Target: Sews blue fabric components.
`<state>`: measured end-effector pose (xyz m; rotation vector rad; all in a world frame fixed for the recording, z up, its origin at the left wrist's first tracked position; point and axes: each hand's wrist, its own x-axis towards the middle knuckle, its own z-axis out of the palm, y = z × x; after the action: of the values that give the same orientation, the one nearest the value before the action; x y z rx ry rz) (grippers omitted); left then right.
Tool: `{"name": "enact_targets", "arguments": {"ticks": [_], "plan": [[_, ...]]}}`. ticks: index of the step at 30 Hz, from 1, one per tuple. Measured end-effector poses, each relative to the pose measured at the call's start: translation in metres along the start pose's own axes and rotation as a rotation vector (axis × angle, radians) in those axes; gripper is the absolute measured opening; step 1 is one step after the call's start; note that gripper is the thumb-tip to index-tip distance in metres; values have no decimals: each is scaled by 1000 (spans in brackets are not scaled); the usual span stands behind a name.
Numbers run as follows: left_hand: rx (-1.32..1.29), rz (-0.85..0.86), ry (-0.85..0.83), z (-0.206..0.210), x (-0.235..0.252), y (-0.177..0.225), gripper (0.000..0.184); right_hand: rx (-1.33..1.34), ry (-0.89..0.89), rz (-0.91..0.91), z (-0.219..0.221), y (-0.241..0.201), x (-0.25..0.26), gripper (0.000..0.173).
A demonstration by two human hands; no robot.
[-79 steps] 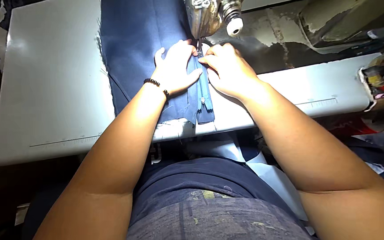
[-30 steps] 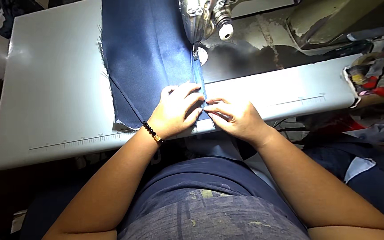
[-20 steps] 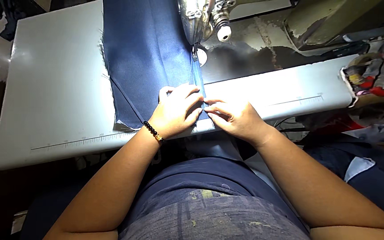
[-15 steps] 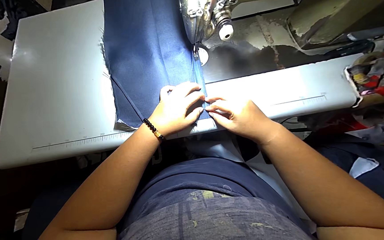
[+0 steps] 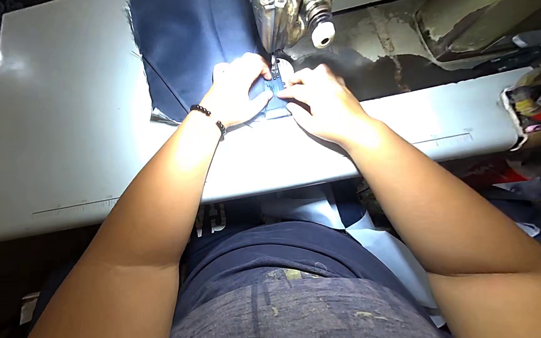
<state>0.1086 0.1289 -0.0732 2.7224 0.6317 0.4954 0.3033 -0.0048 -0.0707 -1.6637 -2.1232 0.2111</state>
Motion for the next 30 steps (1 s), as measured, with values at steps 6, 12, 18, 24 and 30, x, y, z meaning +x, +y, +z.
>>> {"name": "enact_targets", "arguments": {"ticks": [6,12,18,24,30], "plan": [[210,-138,-156,-14,32,-14,55,-176,-19,109,5,-10,2,43],[280,-265,-189,-15,39,-12,66,-141,-11,122,6,-8,3,43],[291,-351,-197,-16,37,-6,68,-123,25,103,7,-8,0,41],[293,-492,-187,-18,31,7,67,-59,40,107,5,-9,-5,37],[346,-681,-532,-66,-6,107,63,189,256,46,14,-40,-73,41]]}}
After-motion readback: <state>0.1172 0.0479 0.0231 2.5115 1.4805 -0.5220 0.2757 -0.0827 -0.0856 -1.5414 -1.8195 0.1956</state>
